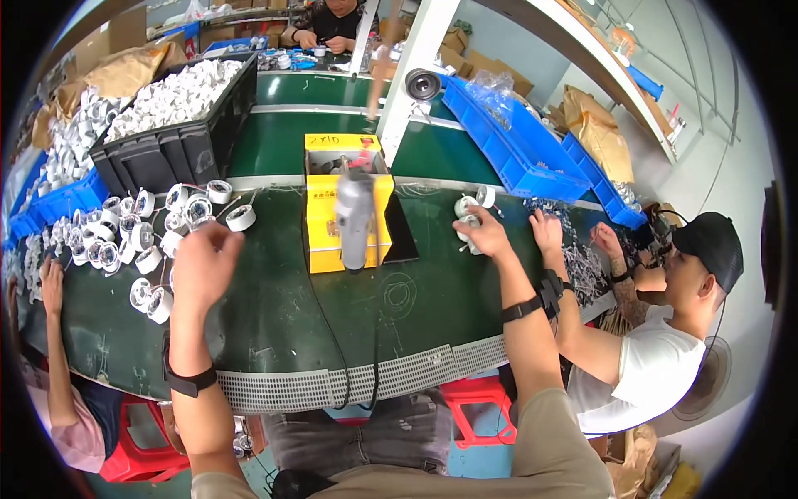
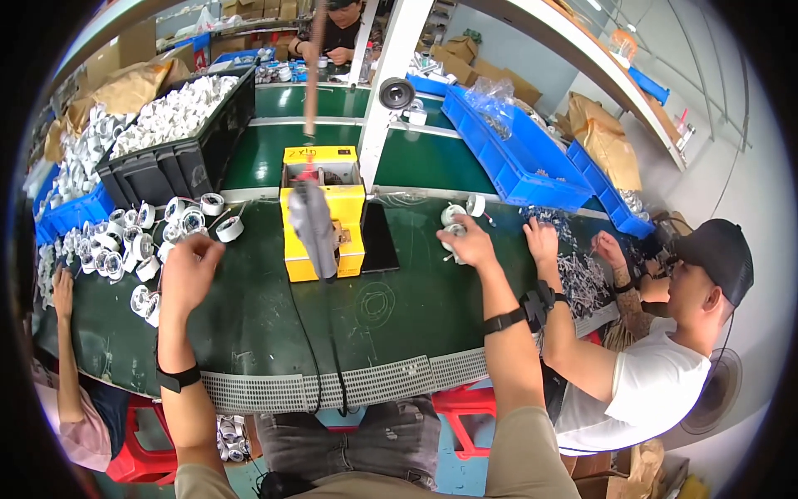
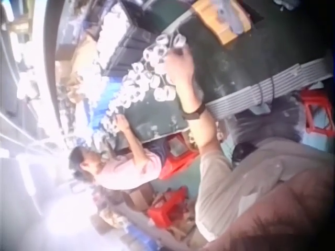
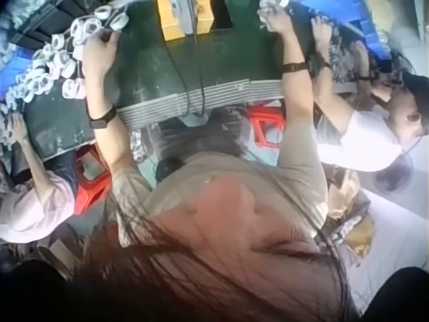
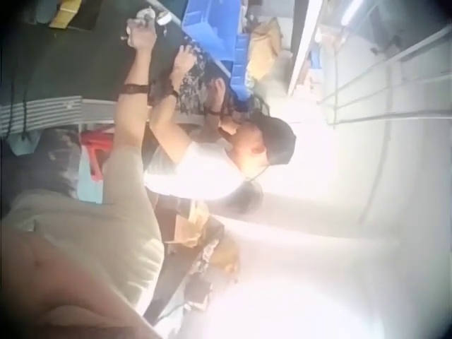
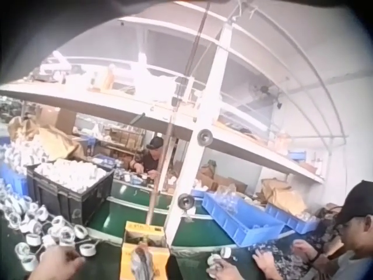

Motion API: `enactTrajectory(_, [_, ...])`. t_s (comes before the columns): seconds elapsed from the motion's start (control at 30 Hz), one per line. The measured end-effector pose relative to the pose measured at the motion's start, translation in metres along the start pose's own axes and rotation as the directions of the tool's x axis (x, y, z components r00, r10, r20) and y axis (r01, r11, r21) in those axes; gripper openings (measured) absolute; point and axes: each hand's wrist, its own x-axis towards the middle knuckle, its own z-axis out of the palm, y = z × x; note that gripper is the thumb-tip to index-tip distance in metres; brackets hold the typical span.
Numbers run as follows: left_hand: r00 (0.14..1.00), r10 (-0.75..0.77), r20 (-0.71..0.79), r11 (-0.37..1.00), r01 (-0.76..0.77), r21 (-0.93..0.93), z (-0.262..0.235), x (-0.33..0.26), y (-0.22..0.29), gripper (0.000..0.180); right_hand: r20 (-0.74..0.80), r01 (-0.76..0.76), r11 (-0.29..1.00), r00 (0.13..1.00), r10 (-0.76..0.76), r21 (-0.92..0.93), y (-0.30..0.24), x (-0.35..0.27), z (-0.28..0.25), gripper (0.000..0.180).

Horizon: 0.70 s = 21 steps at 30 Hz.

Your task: The person assembles electronic components by inserting circuit boards into white plastic housings and securing them with a power screwdriver. They repeat this process for several units before reaching into a plastic bag to retrieve small metal fasteners.

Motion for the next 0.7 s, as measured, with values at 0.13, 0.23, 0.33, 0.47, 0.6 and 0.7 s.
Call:
enactTrajectory(0.13, [0.981,0.077,0.179,0.995,-0.087,0.048,0.0,-0.003,0.013,0.025,-0.032,0.254,0.966,0.966,-0.255,-0.042,-0.037,-0.051,0.014,0.081])
enactTrajectory(0.23, [0.781,0.044,0.622,0.999,-0.024,-0.04,-0.001,-0.005,0.012,0.024,-0.117,0.308,0.928,0.934,-0.336,-0.21,-0.064,-0.106,0.009,0.091])
enactTrajectory(0.33, [0.4,0.321,0.858,0.946,-0.179,-0.27,0.009,-0.013,0.029,0.024,-0.078,0.332,0.938,0.937,-0.34,-0.098,-0.041,-0.135,0.012,0.054])
enactTrajectory(0.47, [0.394,0.567,0.723,0.811,-0.112,-0.575,0.057,-0.043,0.04,0.027,-0.2,0.16,0.81,0.978,-0.054,0.564,-0.061,-0.176,0.028,0.025])
enactTrajectory(0.6, [0.542,0.687,0.485,0.662,-0.19,-0.725,0.09,-0.08,0.059,0.087,-0.12,0.106,0.358,0.993,0.017,0.927,-0.097,-0.2,0.068,0.009])
enactTrajectory(0.7, [0.58,0.791,0.194,0.525,-0.481,-0.702,0.095,-0.079,0.061,0.084,-0.071,0.082,0.361,0.996,-0.045,0.929,-0.134,-0.209,0.092,0.01])
